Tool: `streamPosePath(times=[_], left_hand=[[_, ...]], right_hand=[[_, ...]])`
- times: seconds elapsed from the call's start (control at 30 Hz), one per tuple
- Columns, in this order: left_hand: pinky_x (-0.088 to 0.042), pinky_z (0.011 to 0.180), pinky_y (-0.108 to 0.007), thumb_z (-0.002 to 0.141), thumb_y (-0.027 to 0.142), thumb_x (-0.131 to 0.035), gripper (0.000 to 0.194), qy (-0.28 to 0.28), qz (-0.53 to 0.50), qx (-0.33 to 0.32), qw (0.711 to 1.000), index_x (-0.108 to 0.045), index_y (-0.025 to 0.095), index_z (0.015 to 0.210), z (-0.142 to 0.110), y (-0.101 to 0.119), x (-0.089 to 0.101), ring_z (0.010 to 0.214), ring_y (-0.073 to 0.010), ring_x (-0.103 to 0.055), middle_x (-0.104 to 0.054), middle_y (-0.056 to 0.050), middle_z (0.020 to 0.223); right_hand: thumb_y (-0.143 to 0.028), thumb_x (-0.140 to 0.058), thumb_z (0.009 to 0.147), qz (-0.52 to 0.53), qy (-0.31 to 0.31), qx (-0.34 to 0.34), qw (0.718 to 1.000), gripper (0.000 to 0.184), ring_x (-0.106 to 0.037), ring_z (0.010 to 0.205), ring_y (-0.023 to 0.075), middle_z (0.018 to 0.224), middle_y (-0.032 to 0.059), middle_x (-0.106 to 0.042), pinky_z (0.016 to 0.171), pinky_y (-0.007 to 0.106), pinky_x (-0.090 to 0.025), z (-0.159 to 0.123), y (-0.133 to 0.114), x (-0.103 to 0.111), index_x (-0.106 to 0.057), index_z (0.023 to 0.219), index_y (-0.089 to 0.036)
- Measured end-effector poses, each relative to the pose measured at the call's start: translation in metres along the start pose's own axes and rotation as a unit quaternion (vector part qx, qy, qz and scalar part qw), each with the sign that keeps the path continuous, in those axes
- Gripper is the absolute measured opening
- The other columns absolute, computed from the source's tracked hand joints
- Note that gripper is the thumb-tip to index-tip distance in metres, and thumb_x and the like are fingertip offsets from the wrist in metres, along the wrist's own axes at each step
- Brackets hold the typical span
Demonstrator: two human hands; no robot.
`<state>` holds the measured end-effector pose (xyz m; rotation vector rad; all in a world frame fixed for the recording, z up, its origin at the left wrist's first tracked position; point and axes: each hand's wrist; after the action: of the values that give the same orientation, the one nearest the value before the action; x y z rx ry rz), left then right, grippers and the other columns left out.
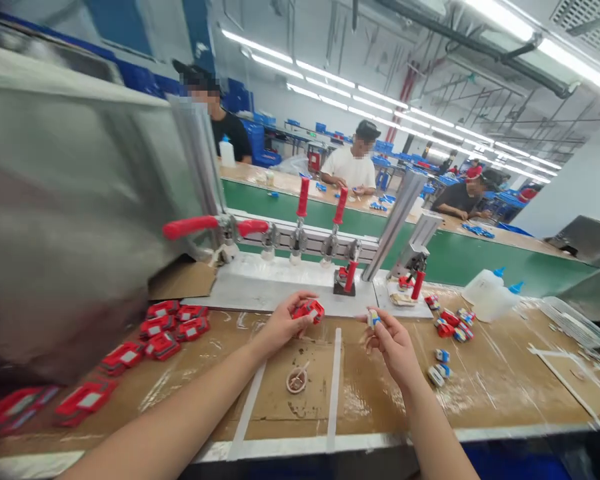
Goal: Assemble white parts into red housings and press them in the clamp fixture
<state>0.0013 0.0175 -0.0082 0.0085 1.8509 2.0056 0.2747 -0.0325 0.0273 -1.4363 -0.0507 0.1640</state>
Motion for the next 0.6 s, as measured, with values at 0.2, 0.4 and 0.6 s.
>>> streamPosePath(times=[0.2, 0.4, 0.6], left_hand=[[-0.042, 0.046, -0.021, 0.057, 0.054, -0.093, 0.075, 0.039, -0.065, -0.023, 0.997, -0.068, 0.015, 0.115, 0.001, 0.003, 0.006, 0.067, -0.0140, -0.059, -0.068, -0.006, 0.090], [-0.038, 0.049, -0.021, 0.059, 0.047, -0.094, 0.070, 0.028, -0.003, -0.003, 1.000, -0.073, 0.019, 0.120, 0.003, 0.003, 0.007, 0.053, -0.0065, -0.044, -0.066, -0.001, 0.080], [-0.044, 0.060, -0.023, 0.057, 0.040, -0.095, 0.064, 0.040, 0.044, 0.000, 0.998, -0.074, 0.018, 0.112, 0.006, 0.000, 0.008, 0.067, -0.0126, -0.057, -0.070, -0.002, 0.087]], right_hand=[[-0.052, -0.064, 0.096, -0.027, -0.049, 0.114, 0.992, 0.039, -0.072, 0.104, 0.0304, 0.123, 0.0135, -0.072, 0.083, 0.044, -0.062, 0.063, 0.021, -0.063, -0.064, 0.123, -0.025], [-0.041, -0.054, 0.103, -0.170, -0.069, 0.200, 0.963, 0.037, -0.055, 0.135, 0.0299, 0.142, 0.0092, -0.062, 0.118, 0.052, -0.041, 0.053, 0.046, -0.067, -0.062, 0.138, -0.030], [-0.036, -0.049, 0.106, -0.228, -0.081, 0.239, 0.940, 0.042, -0.049, 0.141, 0.0277, 0.151, 0.0069, -0.055, 0.120, 0.051, -0.038, 0.051, 0.042, -0.063, -0.054, 0.147, -0.032]])
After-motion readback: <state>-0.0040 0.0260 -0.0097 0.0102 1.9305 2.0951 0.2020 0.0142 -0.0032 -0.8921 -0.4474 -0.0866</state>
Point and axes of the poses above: each hand's wrist, its own z-axis towards the middle knuckle, its own x-axis out of the back of the hand, y = z × x
